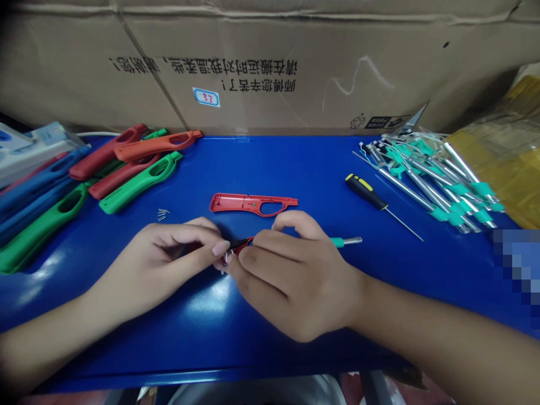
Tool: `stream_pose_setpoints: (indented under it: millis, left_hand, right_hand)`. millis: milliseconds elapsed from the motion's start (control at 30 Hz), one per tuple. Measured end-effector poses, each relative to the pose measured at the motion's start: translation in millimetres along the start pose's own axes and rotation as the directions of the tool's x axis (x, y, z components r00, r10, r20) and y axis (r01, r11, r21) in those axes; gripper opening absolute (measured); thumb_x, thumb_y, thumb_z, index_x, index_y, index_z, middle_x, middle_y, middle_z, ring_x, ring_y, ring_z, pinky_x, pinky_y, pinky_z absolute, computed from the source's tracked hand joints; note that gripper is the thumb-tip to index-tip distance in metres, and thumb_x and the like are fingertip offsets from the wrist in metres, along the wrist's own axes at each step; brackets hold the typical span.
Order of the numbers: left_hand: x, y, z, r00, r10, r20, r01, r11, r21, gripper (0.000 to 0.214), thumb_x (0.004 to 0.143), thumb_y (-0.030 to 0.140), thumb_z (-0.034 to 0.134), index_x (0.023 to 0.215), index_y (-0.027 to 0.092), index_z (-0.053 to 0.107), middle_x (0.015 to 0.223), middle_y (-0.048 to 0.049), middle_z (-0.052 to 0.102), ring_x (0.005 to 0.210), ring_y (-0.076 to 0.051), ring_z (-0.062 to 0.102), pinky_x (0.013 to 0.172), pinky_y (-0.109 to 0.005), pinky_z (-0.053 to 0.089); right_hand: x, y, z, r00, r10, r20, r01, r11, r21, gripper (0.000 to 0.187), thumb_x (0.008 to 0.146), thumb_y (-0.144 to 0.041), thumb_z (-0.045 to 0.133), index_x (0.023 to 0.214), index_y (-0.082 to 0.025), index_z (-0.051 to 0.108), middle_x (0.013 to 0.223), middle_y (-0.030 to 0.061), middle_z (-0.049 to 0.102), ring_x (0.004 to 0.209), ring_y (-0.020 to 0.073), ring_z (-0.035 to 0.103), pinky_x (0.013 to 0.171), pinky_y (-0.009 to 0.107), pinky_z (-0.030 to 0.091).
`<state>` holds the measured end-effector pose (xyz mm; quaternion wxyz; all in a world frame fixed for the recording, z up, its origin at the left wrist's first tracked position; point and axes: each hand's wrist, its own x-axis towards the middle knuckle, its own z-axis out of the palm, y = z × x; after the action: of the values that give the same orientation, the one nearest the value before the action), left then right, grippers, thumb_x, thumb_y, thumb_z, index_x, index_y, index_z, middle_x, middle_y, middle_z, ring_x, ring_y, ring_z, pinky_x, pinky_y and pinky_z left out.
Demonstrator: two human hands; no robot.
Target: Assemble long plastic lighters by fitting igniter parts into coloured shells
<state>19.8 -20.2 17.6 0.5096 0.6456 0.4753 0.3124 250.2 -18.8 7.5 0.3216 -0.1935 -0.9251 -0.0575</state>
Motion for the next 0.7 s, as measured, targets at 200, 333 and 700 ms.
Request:
stream_pose_setpoints:
  millis: [200, 333, 700]
  left_hand:
    - [-0.9, -0.1, -1.0, 0.997, 0.076, -0.003, -0.076, 0.997, 0.032, 0.013, 0.089, 0.023, 0.073, 0.079, 0.022, 0.081, 0.077, 0.0011, 0.076, 0.071, -0.01, 0.069, 0.068, -0.019, 0.054]
    - [-0.9, -0.3, 0.5, 0.994, 0.103, -0.024, -0.101, 0.992, 0.077, 0.012, 0.088, 0.023, 0.074, 0.078, 0.021, 0.081, 0.075, -0.0005, 0.075, 0.069, -0.012, 0.068, 0.064, -0.022, 0.054]
    - [-1.6, -5.4, 0.2, 0.96, 0.264, -0.09, -0.232, 0.937, 0.261, 0.009, 0.09, 0.021, 0.075, 0.083, 0.024, 0.081, 0.076, 0.0017, 0.074, 0.07, -0.012, 0.063, 0.066, -0.026, 0.049]
  right_hand:
    - [0.8, -2.0, -4.3, 0.997, 0.037, 0.071, -0.039, 0.999, 0.03, 0.021, 0.102, -0.012, 0.053, 0.098, -0.023, 0.071, 0.095, -0.0024, 0.078, 0.085, 0.0143, 0.068, 0.085, 0.04, 0.041]
    - [7.3, -6.4, -3.5, 0.984, 0.174, 0.048, -0.179, 0.976, 0.124, 0.013, 0.1, -0.015, 0.062, 0.094, -0.023, 0.07, 0.086, -0.0034, 0.079, 0.078, 0.0132, 0.07, 0.079, 0.038, 0.042]
    - [13.0, -4.4, -0.2, 0.93, 0.363, 0.057, -0.367, 0.911, 0.188, 0.008, 0.097, -0.021, 0.07, 0.089, -0.022, 0.07, 0.081, -0.0045, 0.077, 0.073, 0.0113, 0.069, 0.083, 0.037, 0.041]
